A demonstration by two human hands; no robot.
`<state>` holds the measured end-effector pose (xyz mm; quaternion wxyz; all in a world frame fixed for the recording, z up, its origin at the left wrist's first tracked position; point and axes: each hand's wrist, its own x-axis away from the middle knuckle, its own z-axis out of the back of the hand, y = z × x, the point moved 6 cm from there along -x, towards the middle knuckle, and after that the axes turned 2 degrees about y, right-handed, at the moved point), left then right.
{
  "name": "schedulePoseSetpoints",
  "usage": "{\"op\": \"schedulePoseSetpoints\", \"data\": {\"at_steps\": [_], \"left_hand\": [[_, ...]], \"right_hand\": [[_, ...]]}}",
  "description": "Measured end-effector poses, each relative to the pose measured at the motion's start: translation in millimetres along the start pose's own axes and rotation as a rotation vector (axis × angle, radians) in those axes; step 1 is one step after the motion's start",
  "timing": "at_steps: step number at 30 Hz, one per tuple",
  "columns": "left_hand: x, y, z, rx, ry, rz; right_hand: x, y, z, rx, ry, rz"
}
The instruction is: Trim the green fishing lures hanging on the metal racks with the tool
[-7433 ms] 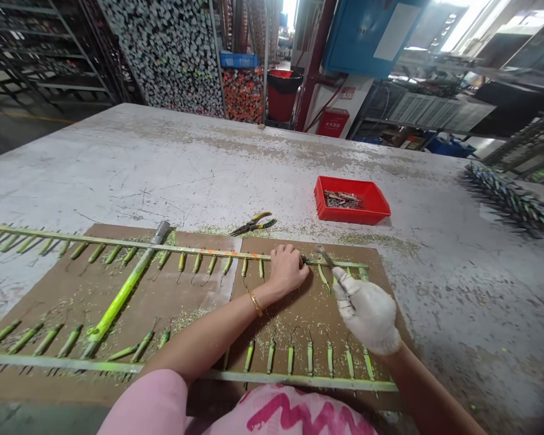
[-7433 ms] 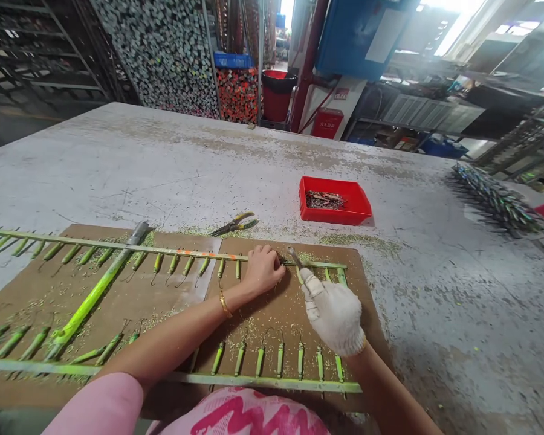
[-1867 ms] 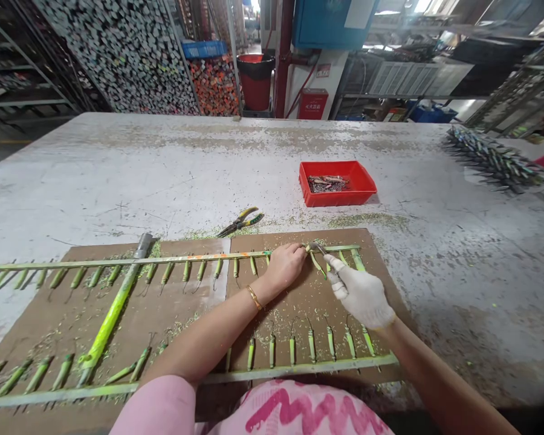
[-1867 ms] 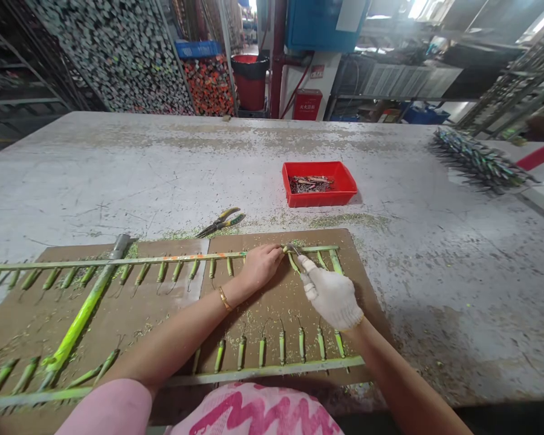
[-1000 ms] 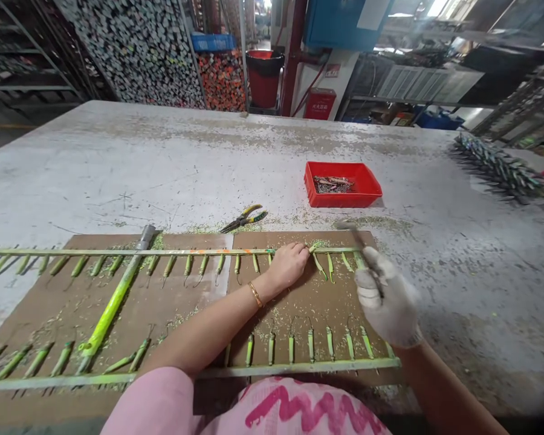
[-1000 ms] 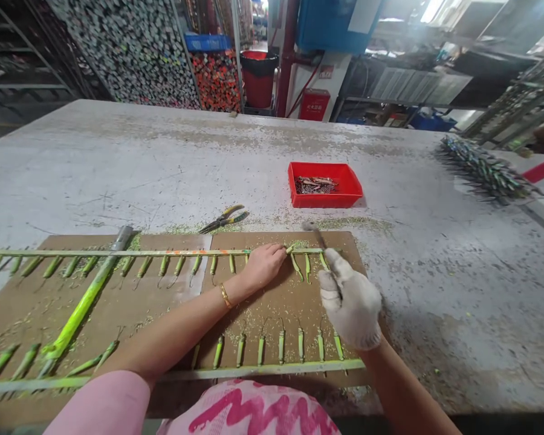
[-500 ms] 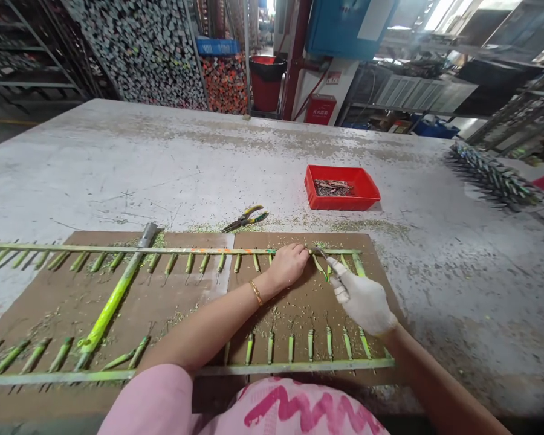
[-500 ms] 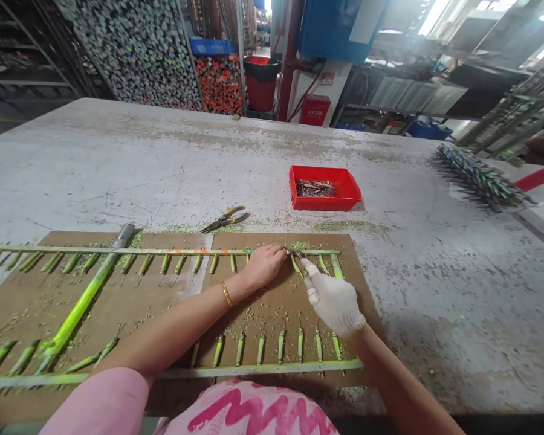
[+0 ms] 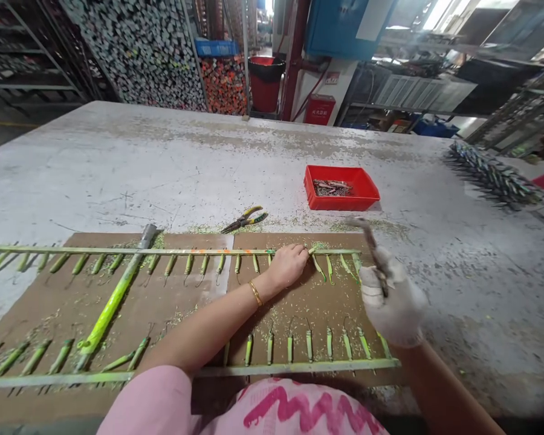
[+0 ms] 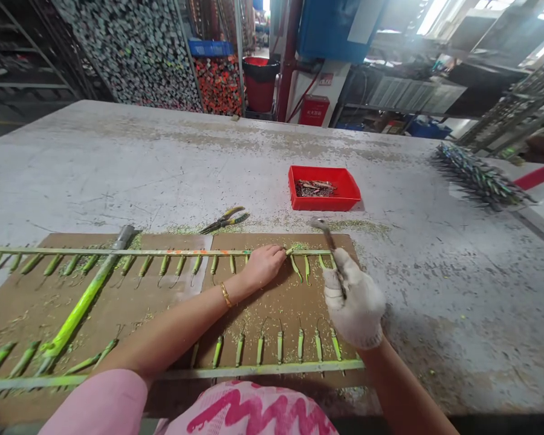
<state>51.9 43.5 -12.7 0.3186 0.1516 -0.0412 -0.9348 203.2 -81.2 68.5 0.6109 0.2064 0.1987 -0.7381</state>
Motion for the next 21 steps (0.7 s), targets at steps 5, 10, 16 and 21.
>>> {"op": "schedulePoseSetpoints", "data": {"at_steps": [5, 10, 16, 21], "left_hand": [[0, 1, 1.1, -0.009, -0.014, -0.001], [0, 1, 3.0, -0.022, -0.019, -0.001], [0, 0, 2.4, -0.018, -0.026, -0.009], [-1, 0, 0.9, -0.029, -0.023, -0.009]], "right_hand": [[2, -11, -24, 0.013, -0.313, 0.165], [-1, -4, -9, 0.031, -0.074, 0.045], [0, -15, -20, 0.03, -0.247, 0.198], [0, -8, -13, 0.034, -0.113, 0.095]]}}
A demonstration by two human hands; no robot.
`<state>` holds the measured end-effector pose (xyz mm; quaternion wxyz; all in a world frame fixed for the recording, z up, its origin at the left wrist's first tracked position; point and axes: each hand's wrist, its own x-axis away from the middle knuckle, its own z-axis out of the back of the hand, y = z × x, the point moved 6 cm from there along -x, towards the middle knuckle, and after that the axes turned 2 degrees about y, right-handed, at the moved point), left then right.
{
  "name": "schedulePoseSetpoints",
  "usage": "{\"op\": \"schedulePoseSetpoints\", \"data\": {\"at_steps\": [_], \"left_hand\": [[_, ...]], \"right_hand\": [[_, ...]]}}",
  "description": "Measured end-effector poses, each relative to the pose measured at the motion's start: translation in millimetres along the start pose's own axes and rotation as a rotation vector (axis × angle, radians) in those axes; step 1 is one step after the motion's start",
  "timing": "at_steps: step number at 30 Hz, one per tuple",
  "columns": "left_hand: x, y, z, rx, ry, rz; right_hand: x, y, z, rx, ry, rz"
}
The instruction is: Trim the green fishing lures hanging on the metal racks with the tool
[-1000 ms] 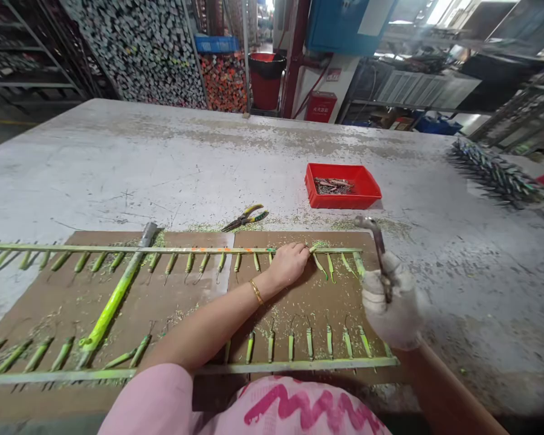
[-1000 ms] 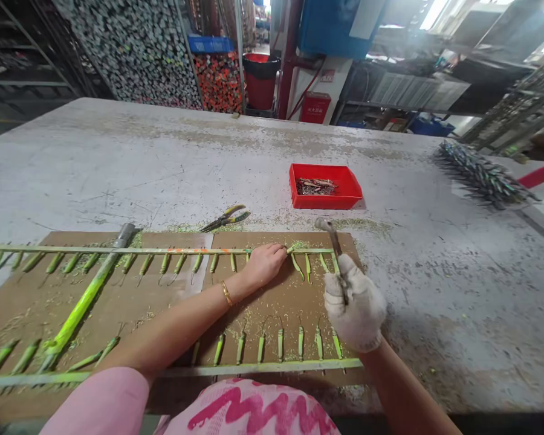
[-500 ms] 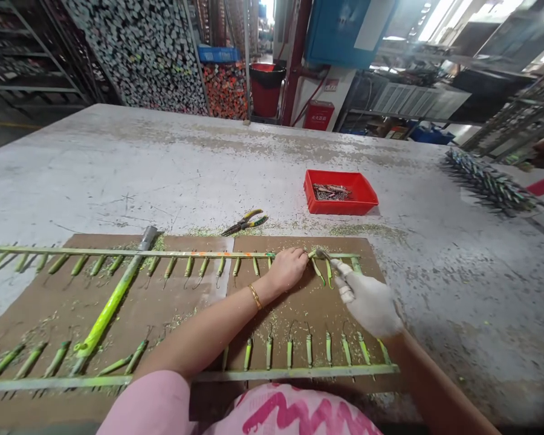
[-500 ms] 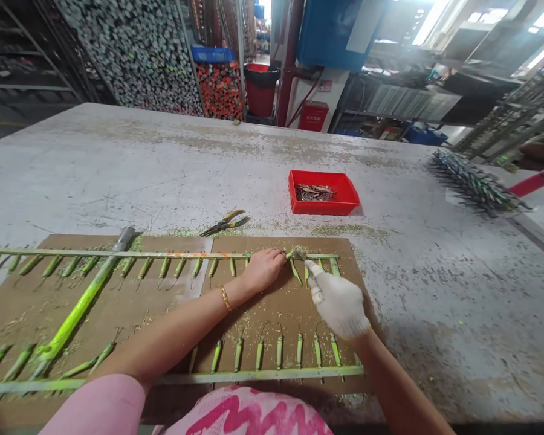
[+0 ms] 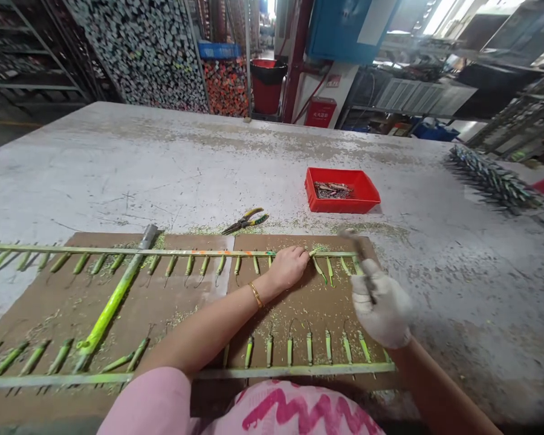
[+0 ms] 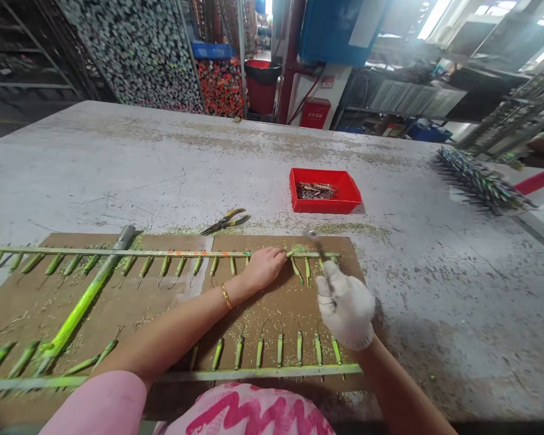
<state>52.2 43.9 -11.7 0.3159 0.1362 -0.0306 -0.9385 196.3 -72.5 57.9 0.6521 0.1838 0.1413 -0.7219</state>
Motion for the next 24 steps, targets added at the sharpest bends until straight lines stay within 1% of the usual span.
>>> {"op": "schedulePoseSetpoints", "data": {"at_steps": [2, 3, 4, 5, 7, 8, 9, 12, 13, 14, 16, 17, 18, 19, 22, 23, 24], "left_hand": [[0, 0, 0.1, -0.005, 0.004, -0.001], [0, 0, 0.3, -0.006, 0.005, -0.001], [0, 0, 0.5, -0.006, 0.003, -0.002], [1, 0, 0.8, -0.005, 0.0, -0.001], [1, 0, 1.9, -0.001, -0.001, 0.001], [1, 0, 2.3, 0.002, -0.003, 0.002], [1, 0, 2.5, 0.004, -0.004, 0.002], [1, 0, 2.5, 0.003, -0.003, 0.009], [1, 0, 2.2, 0.002, -0.003, 0.01], [1, 0, 1.9, 0.002, -0.002, 0.01], [1, 0, 1.6, 0.003, 0.005, 0.007], [1, 0, 1.6, 0.004, 0.008, 0.006], [1, 0, 1.7, 0.004, 0.011, 0.007], [1, 0, 1.7, 0.003, 0.012, 0.009], [0, 0, 1.7, 0.001, 0.001, 0.012], [0, 0, 1.8, 0.0, -0.006, 0.009], [0, 0, 1.9, 0.0, -0.011, 0.006]], "right_hand": [[0, -7, -7, -0.013, -0.096, 0.095], [-1, -9, -9, -0.012, -0.126, 0.116], [-2, -9, -9, -0.007, -0.128, 0.11], [-2, -7, -6, 0.0, -0.091, 0.081], [-2, 0, 2, 0.021, 0.043, -0.014], [-2, 1, 4, 0.032, 0.076, -0.029], [-1, -1, 2, 0.041, 0.056, 0.001], [-1, -13, -15, 0.063, -0.182, 0.164], [-1, -14, -16, 0.065, -0.218, 0.175], [-3, -13, -14, 0.062, -0.199, 0.148], [-5, -5, -3, 0.063, -0.055, 0.027], [-4, -2, 1, 0.064, 0.007, -0.015], [-4, -1, 2, 0.06, 0.04, -0.028], [-4, -2, 0, 0.055, 0.031, -0.006], [-4, -13, -15, 0.048, -0.151, 0.143], [-4, -14, -17, 0.054, -0.176, 0.154], [-5, -12, -15, 0.067, -0.159, 0.132]]}}
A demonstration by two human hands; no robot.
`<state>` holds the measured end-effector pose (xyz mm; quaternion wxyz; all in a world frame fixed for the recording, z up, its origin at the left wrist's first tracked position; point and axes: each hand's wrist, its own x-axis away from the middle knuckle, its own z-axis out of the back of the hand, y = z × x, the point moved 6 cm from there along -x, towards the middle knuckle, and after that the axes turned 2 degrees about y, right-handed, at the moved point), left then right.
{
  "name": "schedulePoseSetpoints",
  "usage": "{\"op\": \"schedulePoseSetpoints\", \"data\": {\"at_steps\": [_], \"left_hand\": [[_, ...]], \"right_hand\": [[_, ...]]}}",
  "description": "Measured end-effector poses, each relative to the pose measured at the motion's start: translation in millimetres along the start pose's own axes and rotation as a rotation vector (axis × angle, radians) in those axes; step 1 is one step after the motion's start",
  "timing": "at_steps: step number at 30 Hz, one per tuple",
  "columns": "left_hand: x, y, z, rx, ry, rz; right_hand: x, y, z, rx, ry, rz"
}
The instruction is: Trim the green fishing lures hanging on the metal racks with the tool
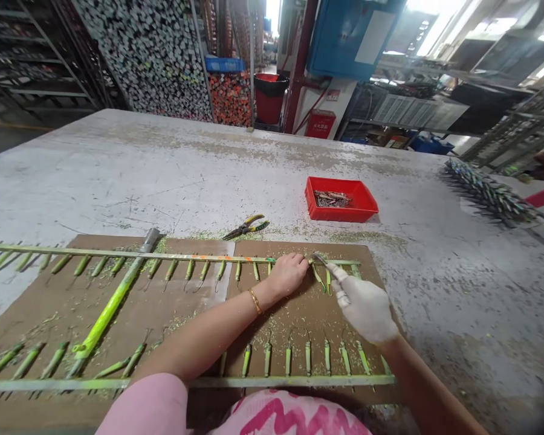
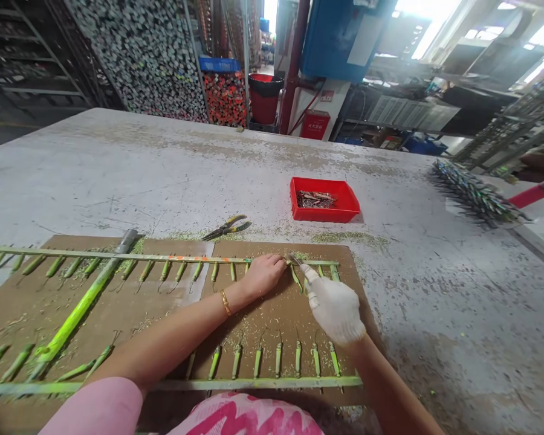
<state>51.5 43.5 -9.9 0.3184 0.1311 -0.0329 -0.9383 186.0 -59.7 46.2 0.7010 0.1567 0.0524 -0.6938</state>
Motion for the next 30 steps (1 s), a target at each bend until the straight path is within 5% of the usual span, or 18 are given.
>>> {"op": "schedulePoseSetpoints", "data": {"at_steps": [4, 9, 14, 18, 20, 24, 28, 30], "left_hand": [[0, 1, 1.8, 0.008, 0.007, -0.006], [0, 0, 1.3, 0.008, 0.003, 0.003], [0, 1, 2.7, -0.005, -0.002, -0.003], [0, 1, 5.1, -0.011, -0.013, -0.008], [0, 2, 5.8, -0.008, -0.018, -0.016], [0, 2, 6.0, -0.006, -0.01, -0.008], [0, 1, 4.0, -0.004, -0.003, -0.002], [0, 1, 3.1, -0.005, -0.008, -0.012]], "right_hand": [[2, 11, 14, 0.048, 0.2, -0.145], [0, 1, -1, 0.044, -0.027, 0.055], [3, 15, 22, 0.01, 0.262, -0.152], [1, 4, 1, -0.007, -0.056, -0.008], [2, 8, 2, -0.027, -0.023, -0.054], [9, 20, 18, -0.042, 0.257, -0.215], [3, 4, 2, -0.035, -0.043, -0.01], [2, 5, 7, -0.035, -0.001, -0.037]]}}
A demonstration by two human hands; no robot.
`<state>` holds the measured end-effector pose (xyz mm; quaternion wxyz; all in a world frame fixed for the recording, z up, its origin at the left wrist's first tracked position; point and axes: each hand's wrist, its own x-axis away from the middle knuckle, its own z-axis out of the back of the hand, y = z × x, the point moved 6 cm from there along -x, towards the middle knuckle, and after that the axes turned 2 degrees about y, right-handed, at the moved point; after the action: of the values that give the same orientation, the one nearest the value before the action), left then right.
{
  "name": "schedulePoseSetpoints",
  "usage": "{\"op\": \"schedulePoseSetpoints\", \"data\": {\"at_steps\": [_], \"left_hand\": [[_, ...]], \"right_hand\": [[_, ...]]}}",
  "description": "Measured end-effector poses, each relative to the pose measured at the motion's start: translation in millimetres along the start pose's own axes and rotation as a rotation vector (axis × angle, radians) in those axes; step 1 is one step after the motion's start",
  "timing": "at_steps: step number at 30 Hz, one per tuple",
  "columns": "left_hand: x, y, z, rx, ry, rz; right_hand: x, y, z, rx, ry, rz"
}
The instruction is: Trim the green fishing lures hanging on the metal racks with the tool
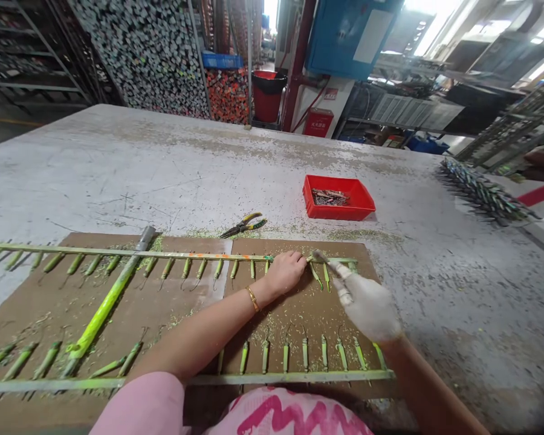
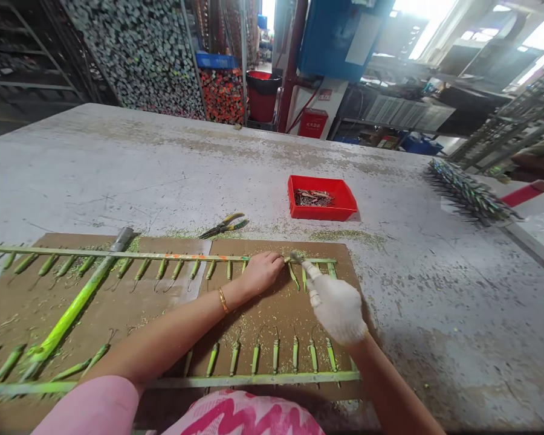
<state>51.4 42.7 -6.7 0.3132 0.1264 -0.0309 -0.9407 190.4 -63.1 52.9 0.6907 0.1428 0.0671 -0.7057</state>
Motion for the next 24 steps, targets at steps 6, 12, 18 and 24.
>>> {"op": "schedulePoseSetpoints", "data": {"at_steps": [6, 12, 18, 24], "left_hand": [[0, 0, 0.9, -0.026, -0.001, -0.002], [1, 0, 1.6, -0.018, 0.008, -0.006], [1, 0, -0.3, -0.025, 0.005, -0.013], [1, 0, -1.6, -0.03, 0.012, -0.011]], "right_hand": [[0, 3, 3, 0.044, 0.119, -0.017], [2, 12, 4, 0.015, 0.169, -0.114], [-1, -2, -6, -0.018, 0.051, 0.071], [4, 12, 1, -0.02, 0.191, -0.125]]}}
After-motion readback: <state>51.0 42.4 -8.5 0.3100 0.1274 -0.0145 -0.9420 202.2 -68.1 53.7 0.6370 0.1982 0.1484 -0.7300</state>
